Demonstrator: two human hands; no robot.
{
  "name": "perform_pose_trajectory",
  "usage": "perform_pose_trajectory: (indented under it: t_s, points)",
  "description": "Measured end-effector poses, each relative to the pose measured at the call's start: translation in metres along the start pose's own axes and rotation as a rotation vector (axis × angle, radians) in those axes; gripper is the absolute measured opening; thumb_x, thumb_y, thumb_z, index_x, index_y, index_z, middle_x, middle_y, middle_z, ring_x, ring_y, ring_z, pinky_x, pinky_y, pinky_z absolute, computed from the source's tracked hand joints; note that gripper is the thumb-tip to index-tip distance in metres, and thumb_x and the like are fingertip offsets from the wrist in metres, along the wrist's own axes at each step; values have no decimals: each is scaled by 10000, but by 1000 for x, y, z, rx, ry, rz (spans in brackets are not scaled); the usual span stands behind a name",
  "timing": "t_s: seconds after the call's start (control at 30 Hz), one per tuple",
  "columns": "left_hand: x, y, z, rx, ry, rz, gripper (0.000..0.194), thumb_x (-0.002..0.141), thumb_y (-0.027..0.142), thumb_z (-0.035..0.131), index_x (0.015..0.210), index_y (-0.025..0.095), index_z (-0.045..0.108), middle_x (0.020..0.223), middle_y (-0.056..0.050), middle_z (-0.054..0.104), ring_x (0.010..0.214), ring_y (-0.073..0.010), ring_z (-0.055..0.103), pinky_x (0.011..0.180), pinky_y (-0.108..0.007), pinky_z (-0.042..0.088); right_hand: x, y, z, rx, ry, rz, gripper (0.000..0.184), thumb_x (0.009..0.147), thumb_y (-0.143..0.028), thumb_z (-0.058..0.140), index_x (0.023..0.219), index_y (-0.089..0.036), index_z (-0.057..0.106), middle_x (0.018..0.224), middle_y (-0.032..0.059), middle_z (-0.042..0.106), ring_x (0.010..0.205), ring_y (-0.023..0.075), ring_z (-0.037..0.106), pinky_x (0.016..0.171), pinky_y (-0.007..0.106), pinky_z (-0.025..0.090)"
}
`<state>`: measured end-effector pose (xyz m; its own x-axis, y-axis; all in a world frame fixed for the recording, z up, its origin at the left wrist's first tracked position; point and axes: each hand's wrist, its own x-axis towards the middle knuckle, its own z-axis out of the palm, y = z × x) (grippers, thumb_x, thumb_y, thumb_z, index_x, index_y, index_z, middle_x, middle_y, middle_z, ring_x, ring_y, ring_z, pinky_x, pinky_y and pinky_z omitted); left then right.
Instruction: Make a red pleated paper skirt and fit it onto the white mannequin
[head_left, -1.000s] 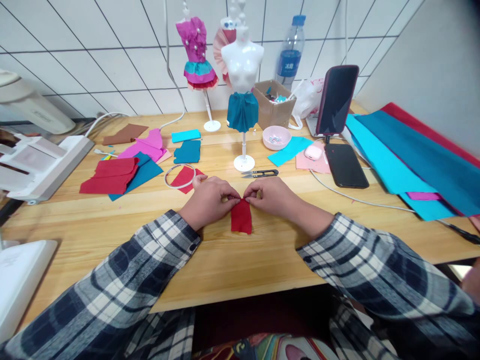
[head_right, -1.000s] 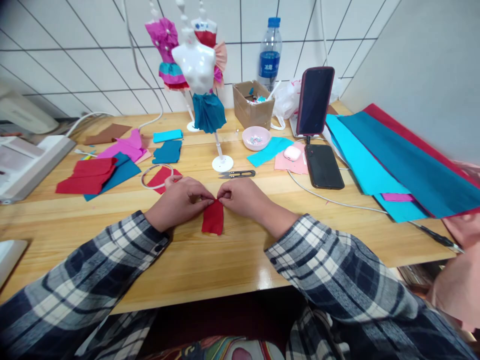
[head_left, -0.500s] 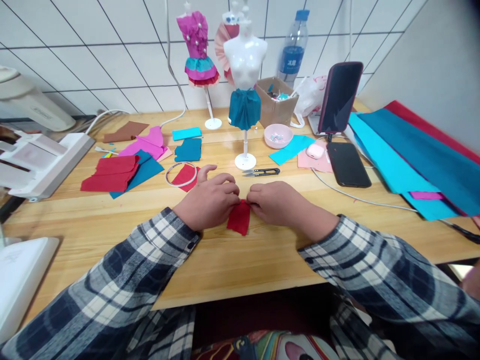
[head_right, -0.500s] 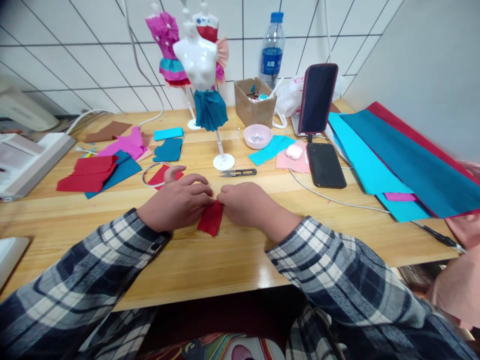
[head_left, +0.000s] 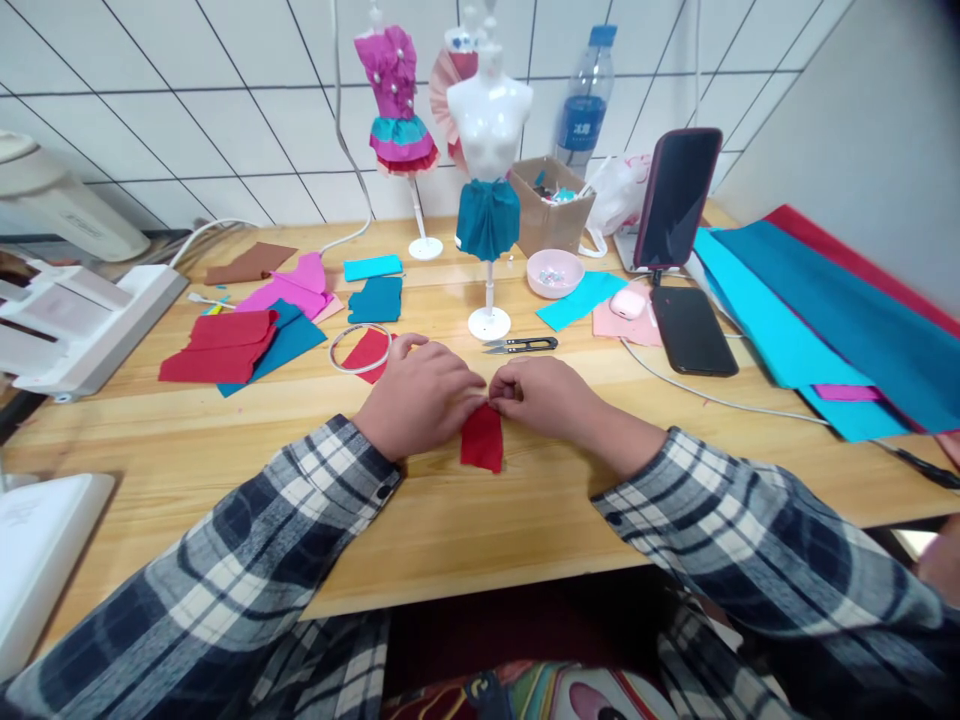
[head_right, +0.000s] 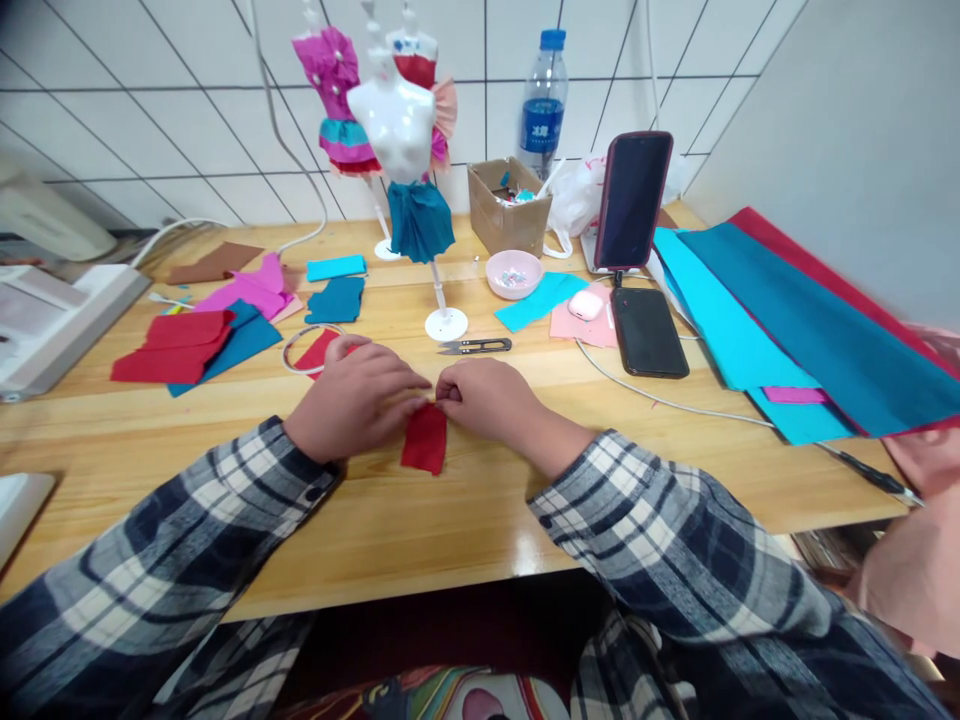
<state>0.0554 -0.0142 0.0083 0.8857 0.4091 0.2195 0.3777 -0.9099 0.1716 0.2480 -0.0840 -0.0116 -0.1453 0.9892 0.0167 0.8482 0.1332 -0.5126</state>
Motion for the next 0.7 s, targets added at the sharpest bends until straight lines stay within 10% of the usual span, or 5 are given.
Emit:
perform_pose_trajectory:
  t_s: [0.43, 0.57, 0.7]
  points:
    - [0, -1, 12, -125, -56, -141, 119, 812, 341, 644, 800, 230, 686, 905, -20, 702, 941, -244, 592, 884, -467, 262, -3, 3, -6, -83, -56, -71, 39, 828, -239, 657, 825, -202, 669, 799, -4, 665, 718, 128, 537, 586, 254, 278]
    - [-2, -2, 6, -124, 53, -116, 237, 824, 366, 644, 1021, 240, 681, 986, -37, 707, 973, -250, 603, 885, -456, 290, -8, -1, -10, -193, 92, -229, 126, 909, -275, 576, 877, -192, 665, 872, 24, 671, 776, 142, 564, 578, 267, 262]
    - [-4, -2, 0, -83, 163, -69, 154, 879, 329, 593, 845, 249, 720, 881, -17, 728, 918, -233, 614, 902, -475, 287, -14, -4, -14, -298, 272, -351, 280, 985, -335, 451, 895, -196, 676, 859, 42, 672, 789, 156, 576, 581, 288, 264]
